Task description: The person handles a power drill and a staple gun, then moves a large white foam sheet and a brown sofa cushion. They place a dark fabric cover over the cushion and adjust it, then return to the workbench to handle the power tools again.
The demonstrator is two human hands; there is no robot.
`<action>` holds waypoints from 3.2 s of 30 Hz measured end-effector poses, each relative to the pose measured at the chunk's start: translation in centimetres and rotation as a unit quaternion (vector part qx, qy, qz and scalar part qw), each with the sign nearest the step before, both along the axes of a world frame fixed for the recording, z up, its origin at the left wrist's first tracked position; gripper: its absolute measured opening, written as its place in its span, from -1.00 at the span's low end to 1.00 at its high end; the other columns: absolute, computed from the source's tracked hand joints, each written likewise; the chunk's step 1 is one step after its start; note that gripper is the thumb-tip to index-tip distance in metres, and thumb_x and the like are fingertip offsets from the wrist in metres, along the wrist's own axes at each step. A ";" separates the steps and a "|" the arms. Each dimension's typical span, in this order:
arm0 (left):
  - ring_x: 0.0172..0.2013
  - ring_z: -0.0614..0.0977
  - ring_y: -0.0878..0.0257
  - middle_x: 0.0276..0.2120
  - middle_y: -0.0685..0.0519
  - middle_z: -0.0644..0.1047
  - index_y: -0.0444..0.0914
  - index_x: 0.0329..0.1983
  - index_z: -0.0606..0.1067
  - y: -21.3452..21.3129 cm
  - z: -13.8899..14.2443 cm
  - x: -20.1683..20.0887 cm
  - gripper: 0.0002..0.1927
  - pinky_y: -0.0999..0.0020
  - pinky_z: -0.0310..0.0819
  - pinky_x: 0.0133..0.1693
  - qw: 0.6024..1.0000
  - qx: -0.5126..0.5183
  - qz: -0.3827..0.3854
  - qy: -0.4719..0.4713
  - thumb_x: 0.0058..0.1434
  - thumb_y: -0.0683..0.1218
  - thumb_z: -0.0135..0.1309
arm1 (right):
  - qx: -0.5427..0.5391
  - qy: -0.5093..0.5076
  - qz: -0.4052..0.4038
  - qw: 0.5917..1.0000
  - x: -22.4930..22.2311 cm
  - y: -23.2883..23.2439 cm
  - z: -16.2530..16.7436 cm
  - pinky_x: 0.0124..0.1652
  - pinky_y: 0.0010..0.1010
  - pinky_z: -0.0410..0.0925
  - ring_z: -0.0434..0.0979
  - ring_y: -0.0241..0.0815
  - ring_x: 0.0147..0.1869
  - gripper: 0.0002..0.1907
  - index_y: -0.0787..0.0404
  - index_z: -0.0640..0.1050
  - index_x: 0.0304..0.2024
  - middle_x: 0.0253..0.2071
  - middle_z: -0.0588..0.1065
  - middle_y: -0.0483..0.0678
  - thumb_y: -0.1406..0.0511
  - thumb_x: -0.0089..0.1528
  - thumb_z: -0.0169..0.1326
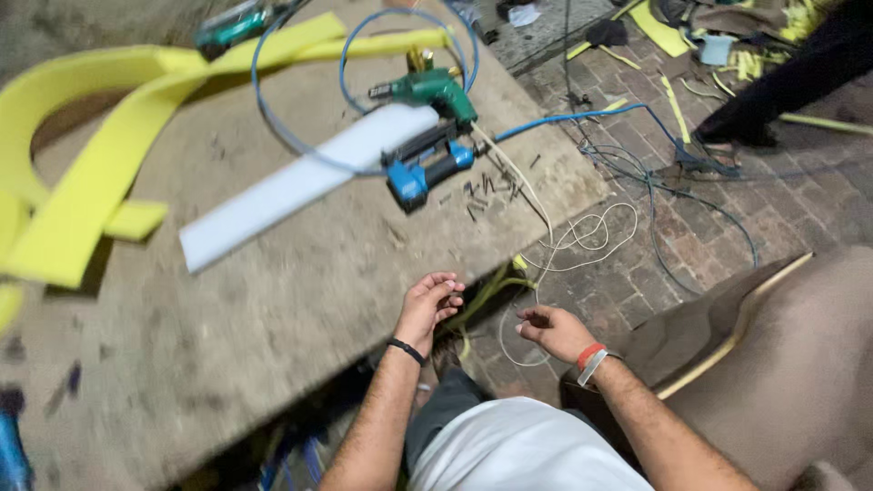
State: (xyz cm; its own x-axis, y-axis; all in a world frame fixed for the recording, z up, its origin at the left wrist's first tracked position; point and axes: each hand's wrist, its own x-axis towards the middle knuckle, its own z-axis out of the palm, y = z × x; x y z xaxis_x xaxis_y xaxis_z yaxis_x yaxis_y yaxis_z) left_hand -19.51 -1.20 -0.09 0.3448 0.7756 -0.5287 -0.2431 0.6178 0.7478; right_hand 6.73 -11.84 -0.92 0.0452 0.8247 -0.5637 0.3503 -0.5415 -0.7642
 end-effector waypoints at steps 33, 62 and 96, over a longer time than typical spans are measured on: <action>-0.35 0.61 0.39 -0.23 0.13 0.65 -0.22 -0.04 0.53 5.2 -0.3 7.1 -0.82 0.51 0.49 -0.29 0.995 -0.010 -0.014 0.098 0.32 -0.12 0.04 | 0.114 0.077 -0.116 0.984 8.2 15.3 -1.0 0.03 -0.34 0.38 0.57 -0.16 -0.01 -0.69 0.22 0.64 0.09 -0.04 0.62 0.05 0.25 0.35 0.09; -0.50 0.46 0.34 -0.56 0.11 0.46 -0.28 -0.22 0.57 8.5 0.6 10.0 -0.74 0.43 0.40 -0.37 0.989 0.111 0.066 0.074 0.47 -0.07 -0.07 | -0.056 0.464 -0.163 0.869 3.0 26.1 3.3 -0.06 -0.28 0.50 0.65 -0.09 -0.08 -0.45 0.24 0.44 0.07 -0.08 0.59 0.05 -0.03 0.26 0.05; -0.34 0.66 0.08 -0.47 0.05 0.51 -0.23 -0.25 0.47 3.0 -0.2 -3.7 -0.90 0.16 0.58 -0.27 0.952 -0.073 0.252 -0.160 0.19 -0.16 0.12 | 0.190 -0.203 0.412 0.868 -10.4 9.6 5.0 0.11 -0.04 0.34 0.51 0.18 0.13 -0.25 0.22 0.33 0.18 0.04 0.49 0.16 0.32 -0.04 0.29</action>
State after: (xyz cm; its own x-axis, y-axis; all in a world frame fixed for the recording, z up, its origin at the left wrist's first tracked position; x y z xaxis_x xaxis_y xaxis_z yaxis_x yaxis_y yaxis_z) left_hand -23.18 1.85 -0.32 0.1103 0.8110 -0.5746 -0.7368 0.4547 0.5003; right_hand -3.71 -2.25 4.07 -0.5163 0.7950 -0.3185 0.7813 0.2849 -0.5554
